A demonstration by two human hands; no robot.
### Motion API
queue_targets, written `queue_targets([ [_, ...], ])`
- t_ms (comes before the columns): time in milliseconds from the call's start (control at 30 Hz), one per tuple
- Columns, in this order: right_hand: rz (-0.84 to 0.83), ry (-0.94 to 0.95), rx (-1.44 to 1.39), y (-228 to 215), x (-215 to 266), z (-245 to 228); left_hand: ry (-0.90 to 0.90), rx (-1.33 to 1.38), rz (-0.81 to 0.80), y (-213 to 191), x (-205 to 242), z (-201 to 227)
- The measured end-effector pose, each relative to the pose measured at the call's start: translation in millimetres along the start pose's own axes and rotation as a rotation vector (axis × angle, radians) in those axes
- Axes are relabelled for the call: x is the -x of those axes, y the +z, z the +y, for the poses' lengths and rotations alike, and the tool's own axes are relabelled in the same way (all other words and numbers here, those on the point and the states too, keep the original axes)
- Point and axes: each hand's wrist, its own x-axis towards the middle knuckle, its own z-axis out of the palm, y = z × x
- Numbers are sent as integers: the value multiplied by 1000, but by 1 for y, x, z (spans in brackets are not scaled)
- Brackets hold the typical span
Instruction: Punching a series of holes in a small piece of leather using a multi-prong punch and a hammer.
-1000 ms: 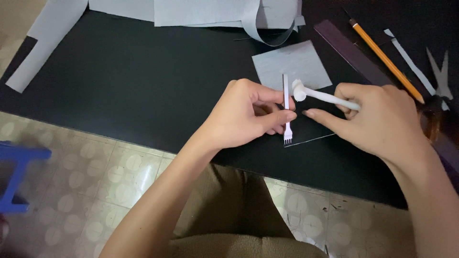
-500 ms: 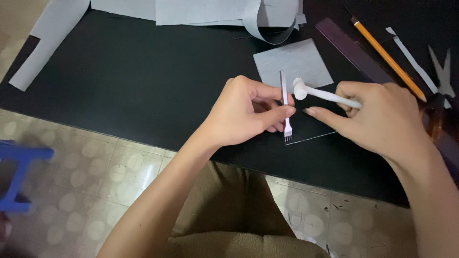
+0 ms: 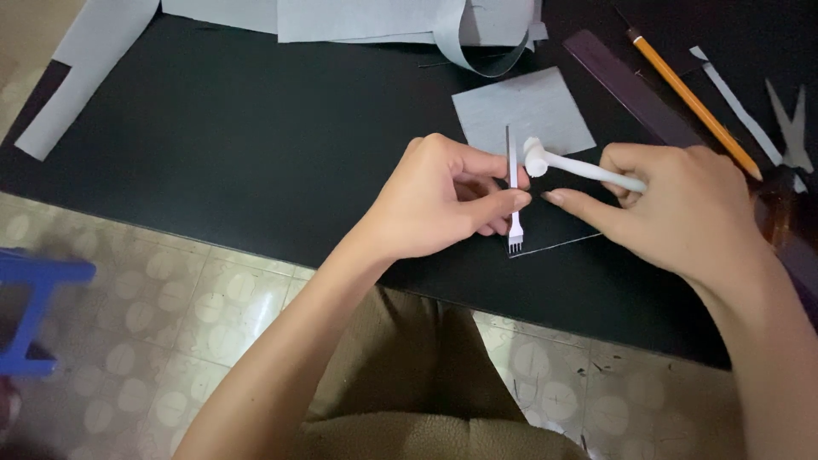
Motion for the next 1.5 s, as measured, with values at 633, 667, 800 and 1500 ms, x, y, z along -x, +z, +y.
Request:
queue_targets([
  [633, -33, 25, 4, -1, 0, -2, 285, -351, -13, 9, 12, 18],
  [667, -31, 20, 10, 0, 0, -1, 292, -379, -21, 11, 13, 21],
  [800, -5, -18, -15, 2, -2, 4, 385, -518, 28, 20, 24, 21],
  [1500, 465, -118, -186, 18, 1, 16, 480, -598, 180, 42, 40, 24],
])
